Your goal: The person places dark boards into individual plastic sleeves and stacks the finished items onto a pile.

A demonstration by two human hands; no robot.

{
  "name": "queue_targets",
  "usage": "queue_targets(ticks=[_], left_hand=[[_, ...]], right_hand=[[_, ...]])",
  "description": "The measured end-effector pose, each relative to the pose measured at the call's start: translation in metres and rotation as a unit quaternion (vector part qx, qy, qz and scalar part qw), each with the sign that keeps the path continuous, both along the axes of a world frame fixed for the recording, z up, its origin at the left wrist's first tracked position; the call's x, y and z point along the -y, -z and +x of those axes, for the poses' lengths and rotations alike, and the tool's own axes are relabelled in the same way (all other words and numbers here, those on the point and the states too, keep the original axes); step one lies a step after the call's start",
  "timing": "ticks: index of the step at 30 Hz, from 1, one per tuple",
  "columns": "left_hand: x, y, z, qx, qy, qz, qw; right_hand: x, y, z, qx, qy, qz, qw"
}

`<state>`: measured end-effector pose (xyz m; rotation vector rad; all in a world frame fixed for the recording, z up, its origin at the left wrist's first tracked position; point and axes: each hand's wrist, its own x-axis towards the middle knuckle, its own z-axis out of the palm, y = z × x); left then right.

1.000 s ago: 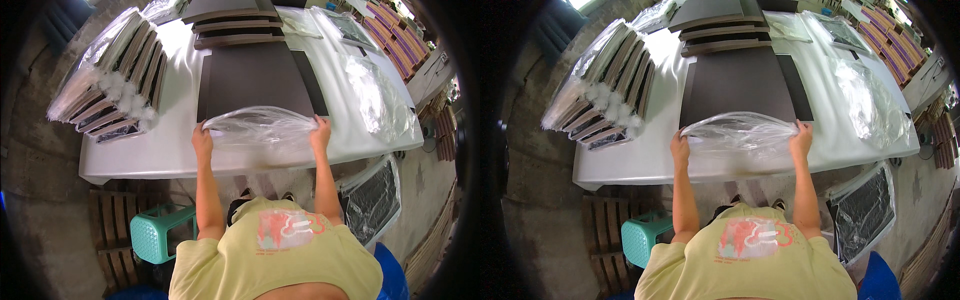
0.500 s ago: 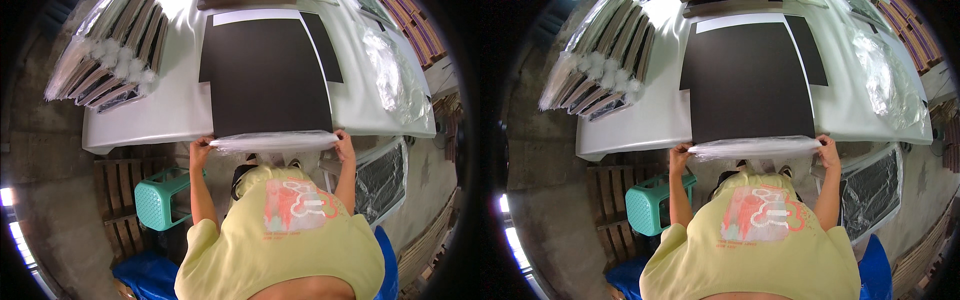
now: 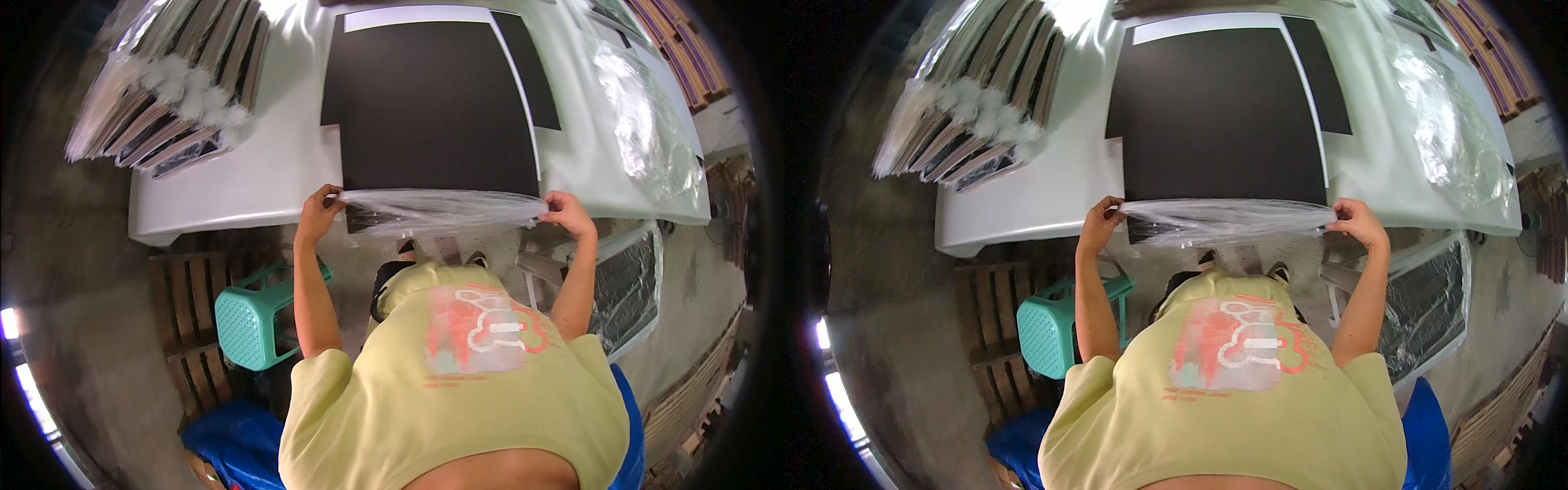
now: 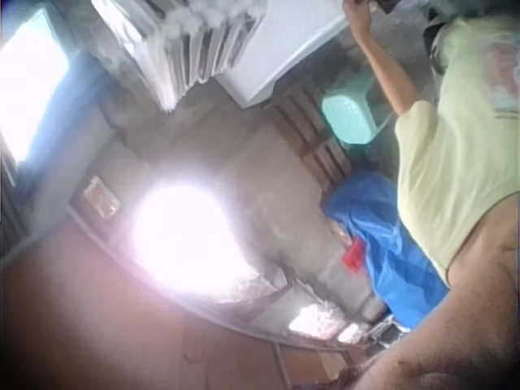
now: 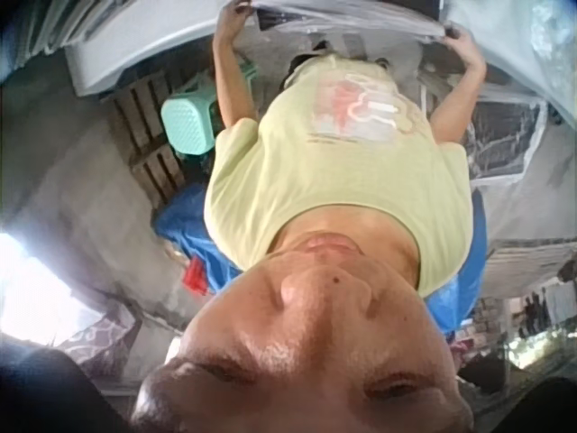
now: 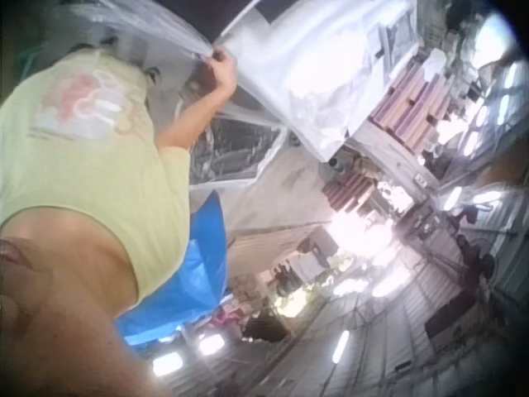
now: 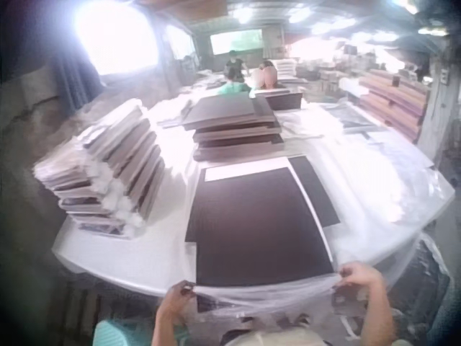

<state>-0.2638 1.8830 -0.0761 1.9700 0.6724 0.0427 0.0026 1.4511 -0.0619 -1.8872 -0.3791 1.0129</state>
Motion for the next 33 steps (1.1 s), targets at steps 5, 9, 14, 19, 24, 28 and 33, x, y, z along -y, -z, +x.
queue_targets(ticks=[5, 9, 14, 19, 24, 28, 33], left_hand=[[0.009, -0.010, 0.017, -0.028, 0.009, 0.045, 0.999], [0.006, -0.008, 0.037, 0.019, -0.034, 0.078, 0.996], [-0.009, -0.022, 0.041, 0.020, -0.038, 0.042, 0.998], [-0.018, -0.130, 0.042, 0.198, -0.026, -0.207, 0.958], [-0.028, -0.202, 0.079, 0.204, -0.014, -0.132, 0.970], [-0.041, -0.146, 0.095, 0.134, -0.029, 0.033, 0.990], [-0.016, -0.028, 0.075, -0.019, -0.094, 0.126, 0.987]], right_hand=[[0.008, 0.003, 0.017, 0.046, 0.000, -0.050, 0.998], [-0.021, 0.008, 0.023, 0.047, 0.135, 0.092, 0.985], [-0.044, 0.000, 0.011, 0.119, 0.189, 0.101, 0.969], [-0.023, -0.080, 0.038, 0.087, 0.181, 0.269, 0.942], [-0.046, -0.146, 0.062, 0.045, 0.237, 0.325, 0.914], [-0.052, -0.111, 0.061, 0.177, 0.211, 0.176, 0.945], [-0.051, 0.026, 0.024, 0.291, 0.303, 0.089, 0.903]])
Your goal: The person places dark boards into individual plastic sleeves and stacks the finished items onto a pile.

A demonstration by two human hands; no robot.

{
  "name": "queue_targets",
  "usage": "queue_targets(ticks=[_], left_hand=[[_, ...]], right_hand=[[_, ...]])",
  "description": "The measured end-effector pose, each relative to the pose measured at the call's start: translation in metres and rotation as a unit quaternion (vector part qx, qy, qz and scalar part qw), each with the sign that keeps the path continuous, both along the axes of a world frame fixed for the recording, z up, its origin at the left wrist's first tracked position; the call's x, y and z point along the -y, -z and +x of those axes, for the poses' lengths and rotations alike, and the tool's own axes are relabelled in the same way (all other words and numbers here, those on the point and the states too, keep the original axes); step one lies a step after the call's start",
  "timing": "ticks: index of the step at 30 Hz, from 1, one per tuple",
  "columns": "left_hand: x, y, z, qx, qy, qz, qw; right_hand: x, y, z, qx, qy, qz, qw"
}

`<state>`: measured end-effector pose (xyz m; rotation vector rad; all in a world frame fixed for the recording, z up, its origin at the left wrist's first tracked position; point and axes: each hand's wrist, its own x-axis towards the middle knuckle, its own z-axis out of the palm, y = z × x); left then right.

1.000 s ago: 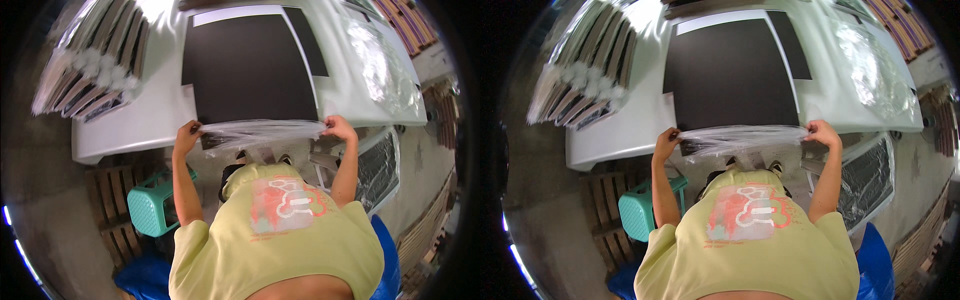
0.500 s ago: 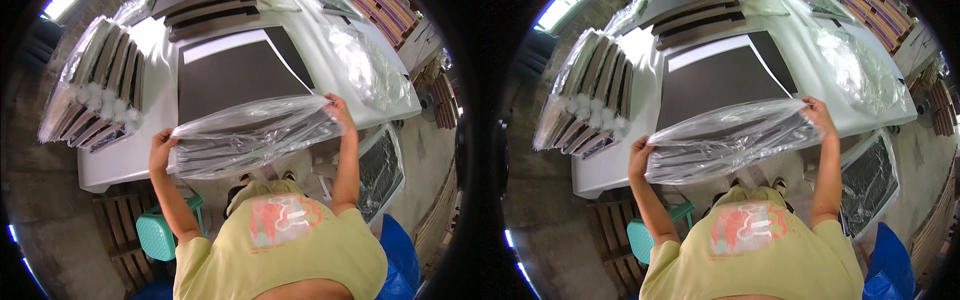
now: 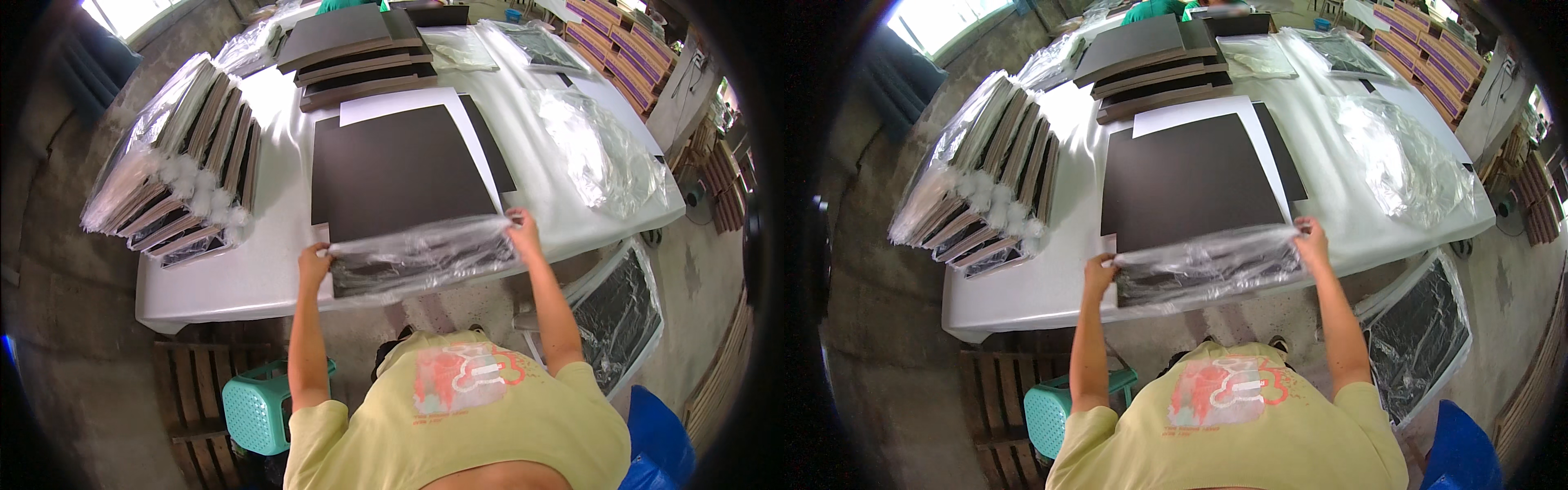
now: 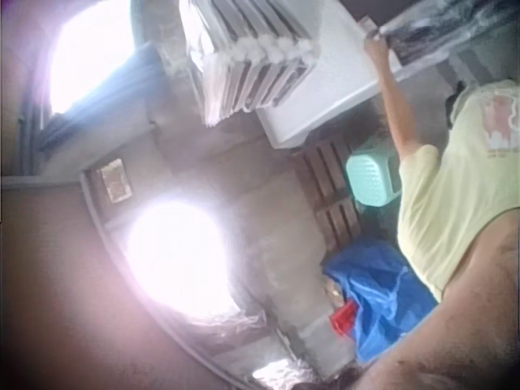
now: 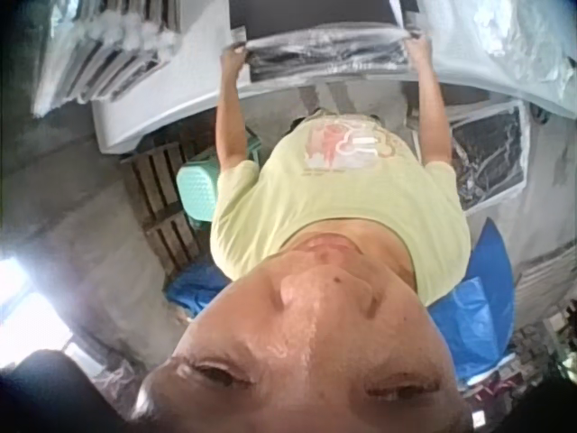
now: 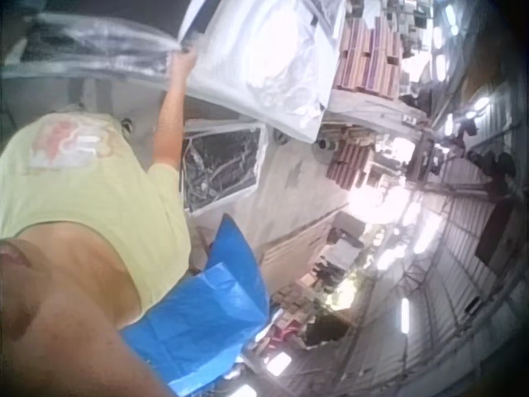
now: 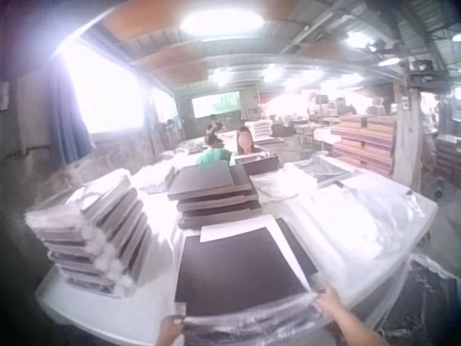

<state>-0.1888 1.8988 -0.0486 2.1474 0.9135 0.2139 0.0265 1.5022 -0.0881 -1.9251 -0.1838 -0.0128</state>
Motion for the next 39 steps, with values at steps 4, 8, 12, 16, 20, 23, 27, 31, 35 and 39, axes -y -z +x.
queue_targets(ticks=[4, 8, 12, 16, 20, 23, 27, 31, 35, 39], left_hand=[[-0.003, 0.024, -0.020, 0.106, -0.026, -0.038, 0.993], [0.001, -0.086, -0.020, 0.184, 0.073, -0.225, 0.954], [-0.016, -0.182, -0.049, 0.433, 0.141, -0.392, 0.799], [0.004, -0.246, -0.005, 0.563, 0.068, -0.415, 0.711], [-0.036, -0.254, 0.051, 0.554, 0.091, -0.409, 0.720], [-0.058, -0.210, 0.073, 0.469, -0.017, -0.165, 0.867], [-0.072, -0.162, 0.070, 0.412, -0.157, 0.279, 0.853], [-0.055, -0.188, 0.067, 0.493, -0.002, 0.192, 0.849], [-0.018, -0.236, 0.059, 0.571, 0.048, -0.042, 0.819], [-0.002, -0.279, 0.026, 0.581, 0.027, -0.221, 0.783]], right_hand=[[-0.014, 0.002, -0.025, 0.089, 0.092, -0.079, 0.989], [0.016, -0.063, -0.008, -0.069, -0.083, 0.083, 0.991], [0.047, -0.162, -0.010, -0.116, -0.161, 0.424, 0.884], [0.020, -0.248, -0.003, -0.081, -0.273, 0.683, 0.672], [-0.015, -0.250, 0.065, 0.058, -0.283, 0.589, 0.755], [-0.070, -0.242, 0.062, 0.014, -0.172, 0.465, 0.868], [-0.111, -0.247, 0.023, 0.301, -0.131, 0.173, 0.929], [-0.145, -0.267, 0.011, 0.341, -0.121, 0.145, 0.921], [-0.135, -0.296, 0.019, 0.542, 0.008, -0.075, 0.837], [-0.124, -0.315, 0.000, 0.533, -0.031, -0.055, 0.843]])
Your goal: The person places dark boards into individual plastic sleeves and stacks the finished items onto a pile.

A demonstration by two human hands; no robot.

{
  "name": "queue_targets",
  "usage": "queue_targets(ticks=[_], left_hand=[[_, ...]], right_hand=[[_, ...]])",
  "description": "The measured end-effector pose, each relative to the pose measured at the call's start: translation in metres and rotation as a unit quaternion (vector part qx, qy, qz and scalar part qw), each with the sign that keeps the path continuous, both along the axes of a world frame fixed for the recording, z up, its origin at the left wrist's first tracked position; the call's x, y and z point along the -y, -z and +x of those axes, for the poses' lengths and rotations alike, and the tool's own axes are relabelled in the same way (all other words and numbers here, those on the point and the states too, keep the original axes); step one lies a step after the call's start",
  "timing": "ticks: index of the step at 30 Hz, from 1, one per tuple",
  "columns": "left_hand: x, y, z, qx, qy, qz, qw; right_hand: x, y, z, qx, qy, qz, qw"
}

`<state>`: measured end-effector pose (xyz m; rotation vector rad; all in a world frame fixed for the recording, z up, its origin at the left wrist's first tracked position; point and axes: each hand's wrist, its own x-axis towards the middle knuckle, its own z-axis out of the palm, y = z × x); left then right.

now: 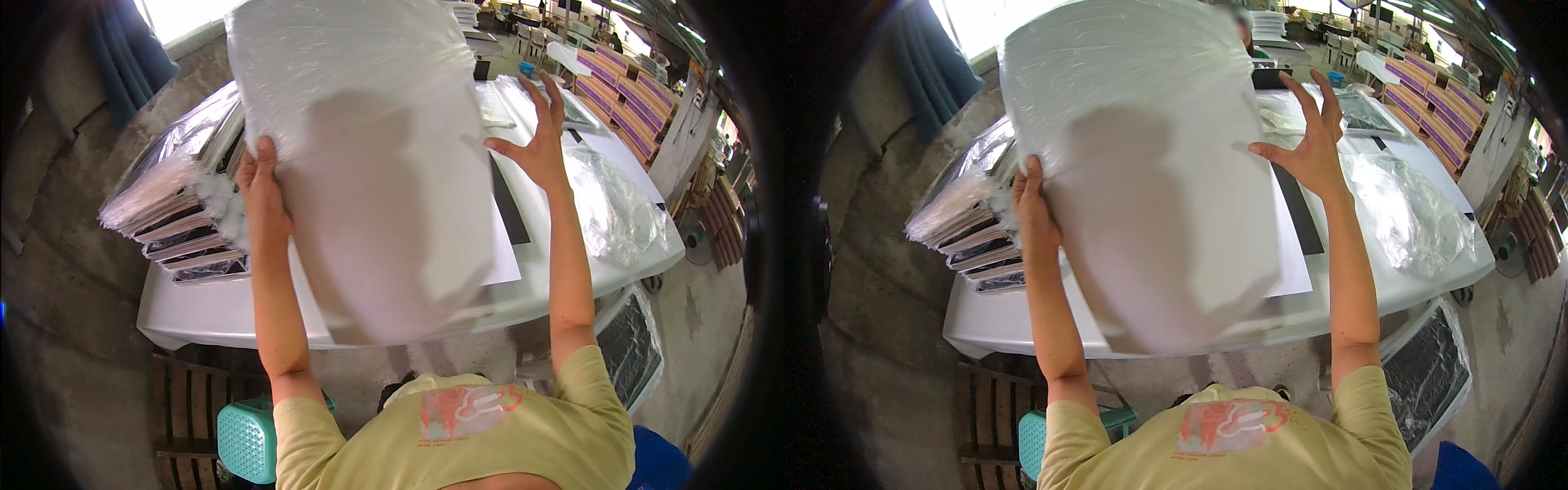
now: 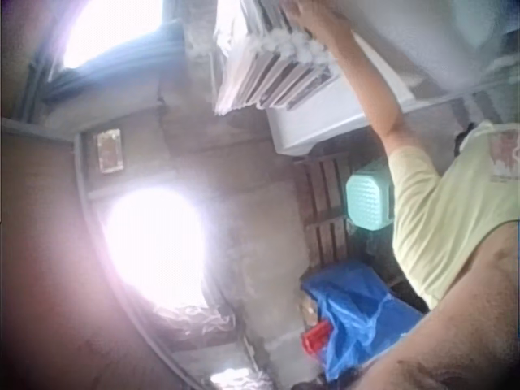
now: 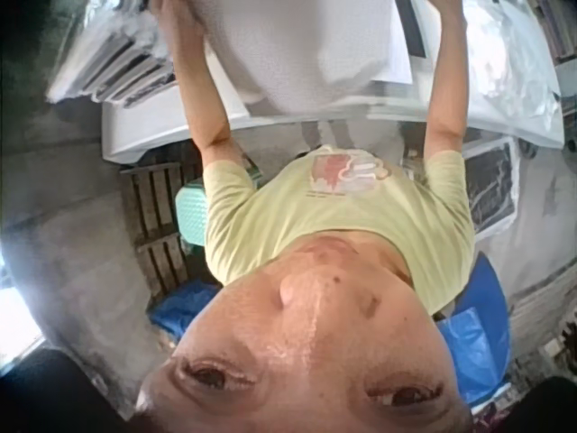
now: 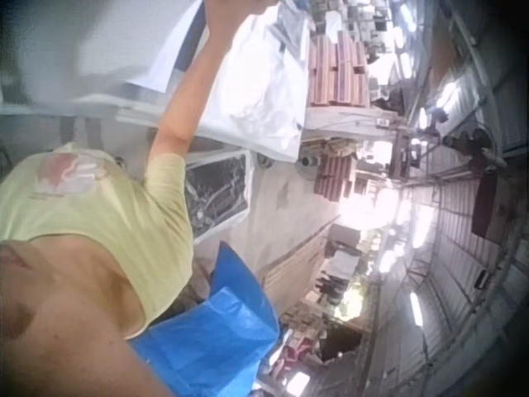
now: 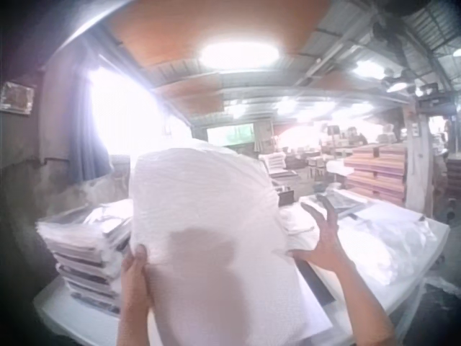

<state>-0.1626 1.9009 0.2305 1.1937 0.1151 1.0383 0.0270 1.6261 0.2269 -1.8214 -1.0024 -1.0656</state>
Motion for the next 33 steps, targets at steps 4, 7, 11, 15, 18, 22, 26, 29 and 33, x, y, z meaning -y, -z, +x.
queue_targets(ticks=[4, 7, 11, 15, 18, 22, 26, 29, 33], left_hand=[[0.001, 0.036, -0.008, -0.106, -0.001, -0.031, 0.994], [-0.005, 0.112, -0.005, -0.087, 0.034, -0.103, 0.990], [0.008, 0.225, 0.006, -0.334, -0.080, -0.088, 0.935], [-0.001, 0.302, -0.006, -0.491, -0.044, 0.204, 0.846], [0.033, 0.261, -0.006, -0.594, -0.108, 0.341, 0.720], [0.015, 0.274, 0.006, -0.560, -0.183, 0.421, 0.690], [-0.002, 0.276, 0.005, -0.521, -0.203, 0.412, 0.720], [-0.004, 0.282, -0.010, -0.466, -0.146, 0.345, 0.801], [0.029, 0.263, -0.063, -0.497, -0.092, 0.185, 0.843]], right_hand=[[-0.004, 0.007, -0.009, -0.036, -0.037, -0.055, 0.997], [-0.004, 0.050, 0.007, -0.097, -0.104, -0.165, 0.976], [-0.007, 0.156, 0.027, -0.369, -0.095, -0.316, 0.869], [-0.002, 0.210, 0.002, -0.258, -0.148, -0.317, 0.901], [0.008, 0.233, 0.012, -0.192, -0.105, -0.331, 0.918], [0.007, 0.240, 0.023, -0.111, 0.055, -0.250, 0.960], [0.035, 0.245, 0.037, -0.157, 0.225, -0.195, 0.942], [0.083, 0.278, 0.030, -0.265, 0.217, -0.184, 0.921], [0.106, 0.256, -0.047, -0.359, 0.132, -0.178, 0.907]])
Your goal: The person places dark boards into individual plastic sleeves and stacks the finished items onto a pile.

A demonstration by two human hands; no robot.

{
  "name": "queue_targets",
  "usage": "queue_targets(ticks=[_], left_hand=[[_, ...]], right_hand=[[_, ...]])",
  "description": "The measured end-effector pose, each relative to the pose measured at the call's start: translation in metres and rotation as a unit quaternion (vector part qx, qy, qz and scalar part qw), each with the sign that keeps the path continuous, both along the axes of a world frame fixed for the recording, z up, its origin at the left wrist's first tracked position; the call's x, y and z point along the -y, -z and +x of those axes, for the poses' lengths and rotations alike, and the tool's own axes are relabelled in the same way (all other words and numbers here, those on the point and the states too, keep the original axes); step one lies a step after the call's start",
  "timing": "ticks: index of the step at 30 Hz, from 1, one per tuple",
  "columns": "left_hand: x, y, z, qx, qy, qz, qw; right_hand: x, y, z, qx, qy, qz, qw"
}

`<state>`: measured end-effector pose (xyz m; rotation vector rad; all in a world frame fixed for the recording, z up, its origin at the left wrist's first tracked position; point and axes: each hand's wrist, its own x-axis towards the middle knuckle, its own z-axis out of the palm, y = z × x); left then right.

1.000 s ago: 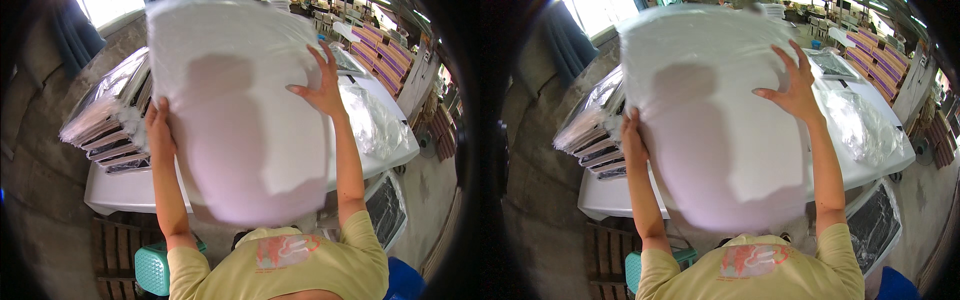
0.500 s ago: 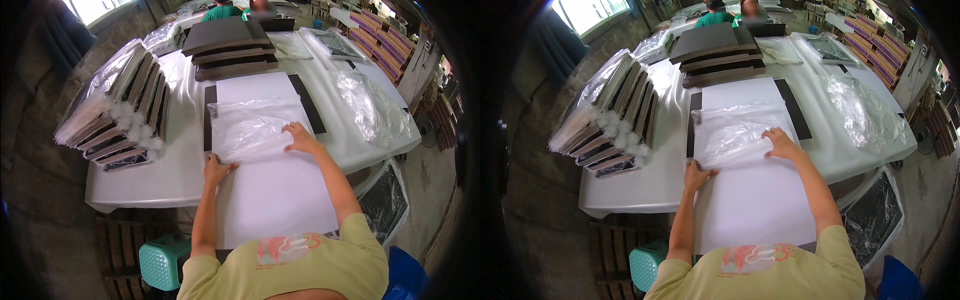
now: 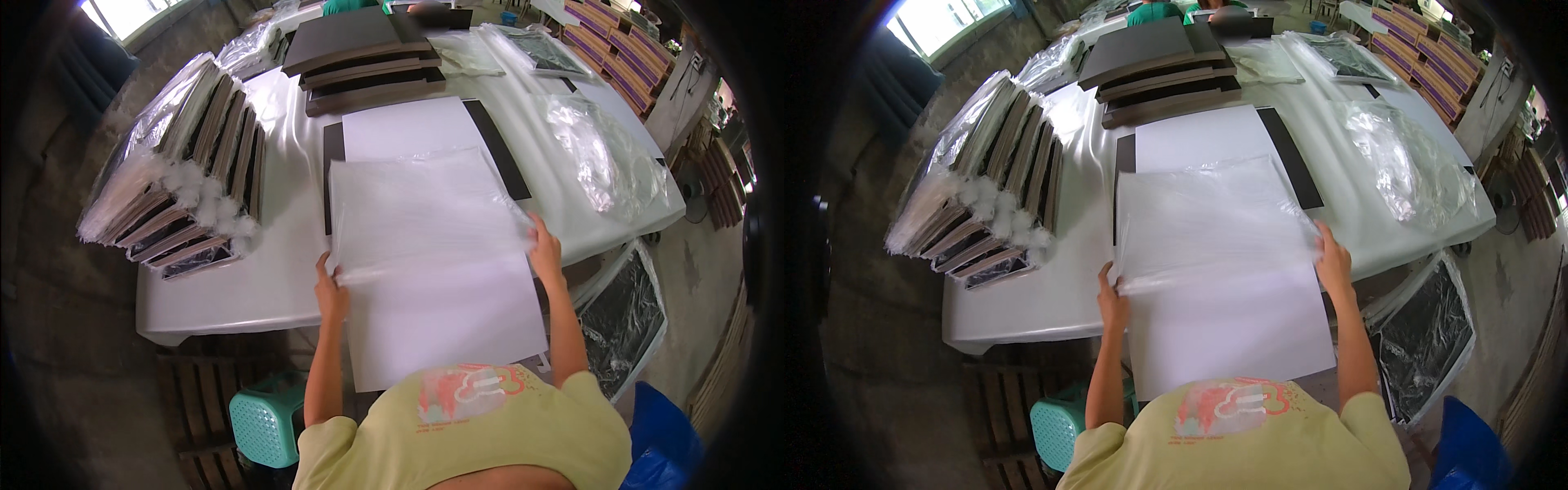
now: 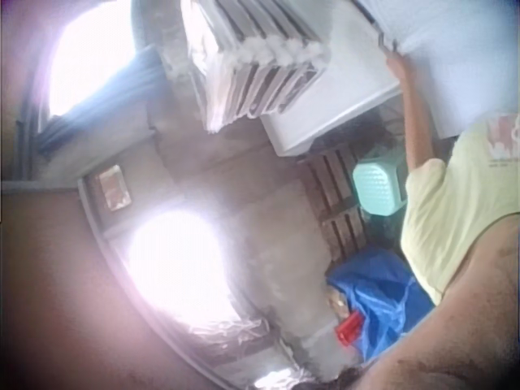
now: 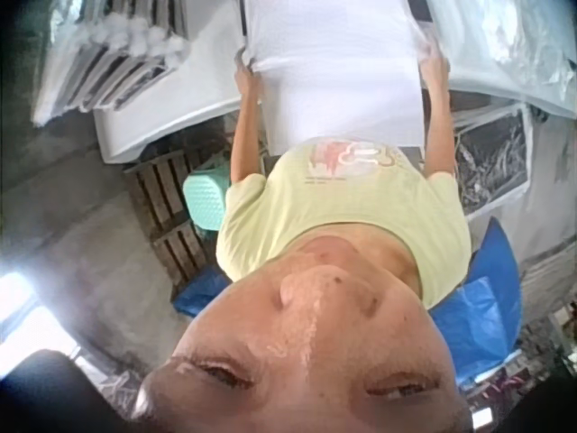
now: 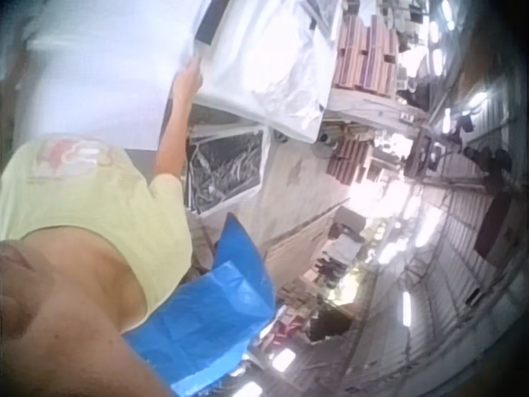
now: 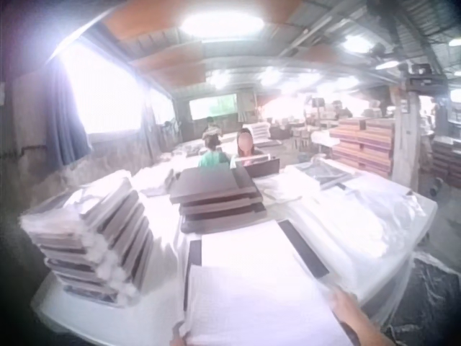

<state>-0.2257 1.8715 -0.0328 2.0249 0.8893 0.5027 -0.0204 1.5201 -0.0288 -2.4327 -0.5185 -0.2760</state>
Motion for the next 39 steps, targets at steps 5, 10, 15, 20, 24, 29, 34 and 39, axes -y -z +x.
queue_targets(ticks=[5, 10, 15, 20, 24, 29, 34, 39], left_hand=[[0.010, 0.021, -0.063, 0.075, 0.005, -0.119, 0.990], [0.024, 0.014, -0.089, 0.025, -0.068, -0.301, 0.951], [0.050, -0.021, -0.087, -0.110, 0.087, 0.220, 0.965], [0.110, -0.025, -0.001, -0.021, 0.386, 0.241, 0.890], [0.107, 0.015, 0.043, -0.054, 0.369, 0.267, 0.889], [0.028, -0.007, -0.003, 0.043, 0.168, 0.342, 0.924], [0.007, 0.006, -0.097, -0.032, 0.146, 0.291, 0.945], [0.037, 0.023, -0.138, 0.026, 0.110, 0.236, 0.965]], right_hand=[[0.029, -0.003, -0.083, 0.013, -0.035, 0.024, 0.999], [0.036, -0.018, -0.100, -0.021, 0.027, 0.092, 0.995], [0.024, -0.021, -0.109, 0.068, -0.002, 0.143, 0.987], [0.000, -0.022, -0.112, -0.039, -0.059, 0.153, 0.986], [-0.005, -0.030, -0.118, -0.004, -0.074, 0.142, 0.987], [0.026, -0.021, -0.123, 0.100, -0.093, 0.007, 0.991], [0.050, 0.011, -0.155, 0.023, 0.001, -0.010, 1.000], [0.056, 0.012, -0.185, -0.051, 0.063, 0.067, 0.994]])
